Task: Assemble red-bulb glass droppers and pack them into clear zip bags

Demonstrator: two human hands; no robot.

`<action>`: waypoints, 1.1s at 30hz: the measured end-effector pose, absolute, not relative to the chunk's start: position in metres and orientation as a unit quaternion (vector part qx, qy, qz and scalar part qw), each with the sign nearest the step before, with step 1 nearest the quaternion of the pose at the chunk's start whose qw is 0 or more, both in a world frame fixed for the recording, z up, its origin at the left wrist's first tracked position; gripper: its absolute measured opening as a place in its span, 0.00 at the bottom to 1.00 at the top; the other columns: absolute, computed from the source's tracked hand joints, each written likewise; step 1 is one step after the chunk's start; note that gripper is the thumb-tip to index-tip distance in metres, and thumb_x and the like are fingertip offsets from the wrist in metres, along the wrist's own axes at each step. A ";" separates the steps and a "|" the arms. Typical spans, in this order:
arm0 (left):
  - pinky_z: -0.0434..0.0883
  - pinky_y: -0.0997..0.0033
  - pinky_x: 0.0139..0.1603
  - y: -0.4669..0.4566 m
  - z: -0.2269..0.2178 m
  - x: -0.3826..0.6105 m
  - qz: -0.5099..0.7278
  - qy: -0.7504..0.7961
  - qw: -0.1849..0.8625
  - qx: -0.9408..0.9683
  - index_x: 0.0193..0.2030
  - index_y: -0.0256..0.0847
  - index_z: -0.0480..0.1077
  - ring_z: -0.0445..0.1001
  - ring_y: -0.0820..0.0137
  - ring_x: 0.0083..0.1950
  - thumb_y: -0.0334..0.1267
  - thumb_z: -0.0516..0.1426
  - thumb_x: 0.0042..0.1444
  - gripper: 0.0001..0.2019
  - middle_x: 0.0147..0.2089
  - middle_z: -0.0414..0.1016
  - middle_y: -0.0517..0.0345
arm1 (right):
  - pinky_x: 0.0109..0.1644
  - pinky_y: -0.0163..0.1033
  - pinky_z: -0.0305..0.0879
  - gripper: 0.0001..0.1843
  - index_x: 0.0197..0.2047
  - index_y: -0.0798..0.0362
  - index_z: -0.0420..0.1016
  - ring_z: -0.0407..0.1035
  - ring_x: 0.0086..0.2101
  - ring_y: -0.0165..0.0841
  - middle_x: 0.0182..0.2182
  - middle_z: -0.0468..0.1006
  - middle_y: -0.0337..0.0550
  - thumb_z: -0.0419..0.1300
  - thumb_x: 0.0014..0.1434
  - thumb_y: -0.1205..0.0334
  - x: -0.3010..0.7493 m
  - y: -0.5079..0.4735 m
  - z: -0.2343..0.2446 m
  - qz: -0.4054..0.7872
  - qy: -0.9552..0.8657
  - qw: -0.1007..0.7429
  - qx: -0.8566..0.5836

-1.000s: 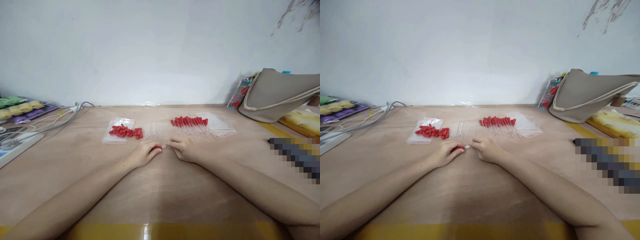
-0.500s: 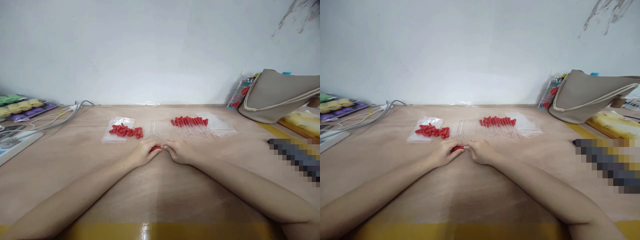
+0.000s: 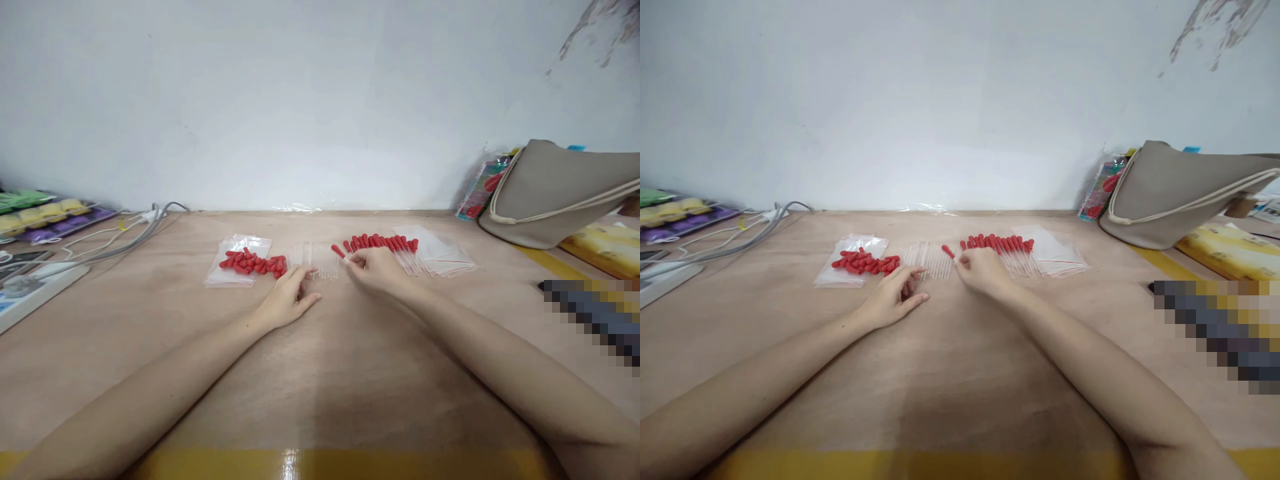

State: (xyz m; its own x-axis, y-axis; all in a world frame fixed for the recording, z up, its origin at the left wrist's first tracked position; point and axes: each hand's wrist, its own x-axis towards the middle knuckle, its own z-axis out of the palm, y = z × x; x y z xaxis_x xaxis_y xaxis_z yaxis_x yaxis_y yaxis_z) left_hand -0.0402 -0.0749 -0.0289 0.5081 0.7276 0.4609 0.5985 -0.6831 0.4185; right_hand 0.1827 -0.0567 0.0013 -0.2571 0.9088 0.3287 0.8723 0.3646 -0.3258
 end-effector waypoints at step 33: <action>0.69 0.71 0.33 -0.075 -0.027 -0.040 0.295 0.361 0.129 0.875 0.36 0.38 0.69 0.67 0.73 0.30 0.37 0.54 0.55 0.06 0.36 0.66 0.55 | 0.38 0.44 0.64 0.18 0.37 0.54 0.75 0.70 0.38 0.43 0.34 0.77 0.51 0.52 0.52 0.52 0.149 -0.016 -0.002 0.027 -0.692 0.115 -0.712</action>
State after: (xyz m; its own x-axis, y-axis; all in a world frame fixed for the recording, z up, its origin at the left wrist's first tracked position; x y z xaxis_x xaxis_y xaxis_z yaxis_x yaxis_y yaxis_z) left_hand -0.0397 -0.0747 -0.0274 0.5653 0.7084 0.4226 0.5567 -0.7057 0.4383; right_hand 0.1492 -0.0159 -0.0022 0.0399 0.9919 0.1206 0.9794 -0.0149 -0.2015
